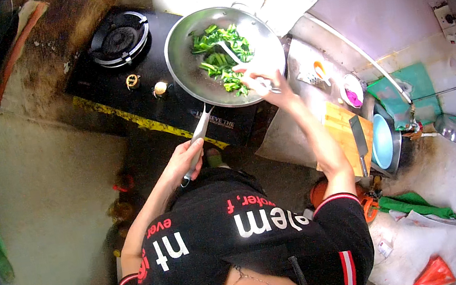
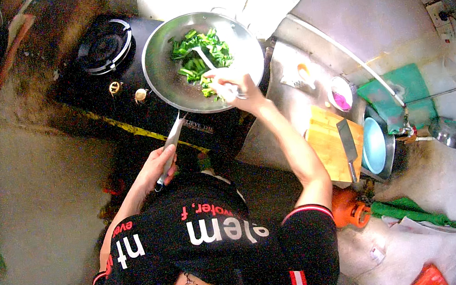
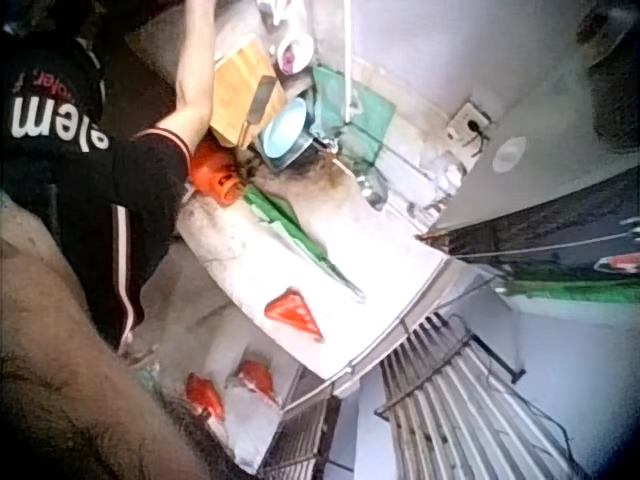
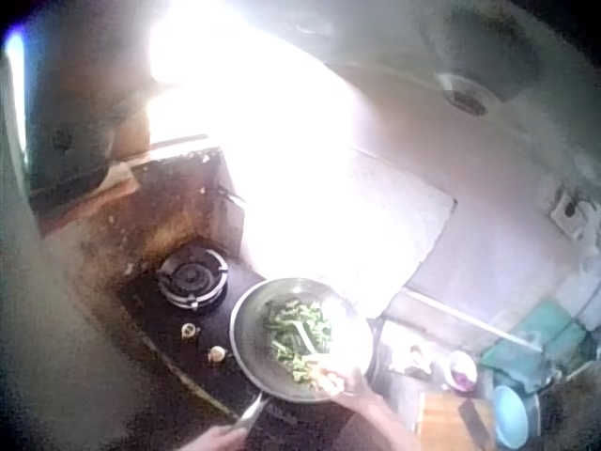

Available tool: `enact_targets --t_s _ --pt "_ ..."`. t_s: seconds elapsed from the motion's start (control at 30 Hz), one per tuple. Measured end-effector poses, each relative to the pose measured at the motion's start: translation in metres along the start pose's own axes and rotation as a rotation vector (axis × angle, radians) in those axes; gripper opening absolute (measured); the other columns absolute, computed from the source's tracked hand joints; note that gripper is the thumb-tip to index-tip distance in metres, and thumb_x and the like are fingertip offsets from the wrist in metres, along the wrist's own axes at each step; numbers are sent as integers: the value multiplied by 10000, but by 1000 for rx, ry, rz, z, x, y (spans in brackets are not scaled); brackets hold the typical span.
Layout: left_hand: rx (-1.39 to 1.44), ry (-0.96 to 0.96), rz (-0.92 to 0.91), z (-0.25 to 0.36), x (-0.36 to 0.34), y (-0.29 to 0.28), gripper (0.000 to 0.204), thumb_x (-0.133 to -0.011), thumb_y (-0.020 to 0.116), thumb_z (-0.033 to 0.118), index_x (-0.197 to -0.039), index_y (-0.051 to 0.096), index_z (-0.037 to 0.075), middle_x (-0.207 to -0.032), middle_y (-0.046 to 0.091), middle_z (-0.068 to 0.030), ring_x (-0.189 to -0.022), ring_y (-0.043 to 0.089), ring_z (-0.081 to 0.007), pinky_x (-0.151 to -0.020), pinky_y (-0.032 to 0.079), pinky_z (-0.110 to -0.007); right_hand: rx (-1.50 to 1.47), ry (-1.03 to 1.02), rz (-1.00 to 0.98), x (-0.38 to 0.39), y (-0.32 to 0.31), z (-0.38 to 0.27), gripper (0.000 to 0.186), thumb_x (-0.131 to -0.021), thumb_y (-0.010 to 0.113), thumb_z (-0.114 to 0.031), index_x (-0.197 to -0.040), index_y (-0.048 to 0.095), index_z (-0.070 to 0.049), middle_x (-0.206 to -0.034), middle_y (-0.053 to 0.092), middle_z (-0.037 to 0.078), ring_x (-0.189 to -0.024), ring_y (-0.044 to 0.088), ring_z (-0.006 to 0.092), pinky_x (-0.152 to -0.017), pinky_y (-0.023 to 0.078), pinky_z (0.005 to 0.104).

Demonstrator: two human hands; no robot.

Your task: The person stir-fries green leafy vegetables in a wok on a gas stove. They add a white powder from a small bowl and a liquid seasoning from a bottle, stirring the vegetables continuously with a spatula to ensure even cooking.

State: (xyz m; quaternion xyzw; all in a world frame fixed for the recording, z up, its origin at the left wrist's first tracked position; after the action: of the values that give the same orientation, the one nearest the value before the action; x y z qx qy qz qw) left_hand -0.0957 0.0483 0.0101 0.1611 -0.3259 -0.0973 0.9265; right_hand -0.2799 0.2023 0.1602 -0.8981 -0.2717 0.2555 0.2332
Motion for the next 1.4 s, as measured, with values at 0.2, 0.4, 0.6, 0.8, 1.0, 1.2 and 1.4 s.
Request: enact_targets --t_s 0.2,0.4,0.6,0.8,1.0,1.2,1.4 --pt "0 0 -6 -1 3 1 381 -987 472 426 -816 452 86 -513 460 -9 -342 423 -121 -324 352 -258 -48 194 -211 42 -75 -71 132 -815 640 -41 -698 604 9 -961 712 150 -821 651 165 -713 501 299" --pt "-3 1 -37 4 3 2 385 -986 474 429 -813 449 86 -510 457 -10 -340 422 -121 -323 354 -259 187 37 -204 52 -39 -45 103 -777 677 -46 -708 612 -5 -924 715 136 -614 617 139 -590 492 272" --pt "-23 1 -18 1 2 0 380 -988 470 424 -810 451 89 -507 464 -9 -337 419 -116 -323 344 -254 103 67 247 17 -45 0 78 -832 639 -53 -791 664 9 -957 723 133 -618 593 101 -572 473 258" --pt "-17 0 -18 2 1 1 382 -986 469 429 -814 447 89 -507 465 -7 -340 418 -110 -321 338 -248 -18 199 269 34 -23 20 90 -856 633 -47 -819 686 15 -872 717 78 -725 595 65 -607 436 238" --pt "-13 -1 -2 0 3 0 386 -981 471 442 -827 446 88 -509 464 -5 -341 415 -112 -314 331 -249 27 182 406 7 -55 5 94 -861 637 -67 -885 691 5 -752 670 36 -666 567 62 -591 435 224" --pt "-33 -14 -9 3 1 0 379 -990 461 420 -798 441 95 -524 477 -5 -350 432 -110 -328 352 -250 -76 61 489 -39 -14 53 205 -849 634 -78 -1032 702 -13 -727 640 3 -653 551 50 -575 438 214" --pt "-16 -17 -10 -1 2 -1 381 -988 465 427 -801 440 96 -524 478 -7 -350 434 -113 -332 354 -253 -23 -24 60 -6 3 -16 55 -794 645 -14 -827 688 -7 -781 693 92 -642 607 106 -580 469 257"
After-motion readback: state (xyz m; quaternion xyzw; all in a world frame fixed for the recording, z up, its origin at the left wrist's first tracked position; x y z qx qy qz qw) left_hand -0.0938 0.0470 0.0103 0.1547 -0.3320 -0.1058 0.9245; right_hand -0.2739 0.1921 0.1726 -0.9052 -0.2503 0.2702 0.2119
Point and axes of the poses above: each hand's wrist, its own x-axis away from the middle knuckle, its own y-axis out of the palm, z = x × y, the point moved 9 cm from there along -x, towards the middle knuckle
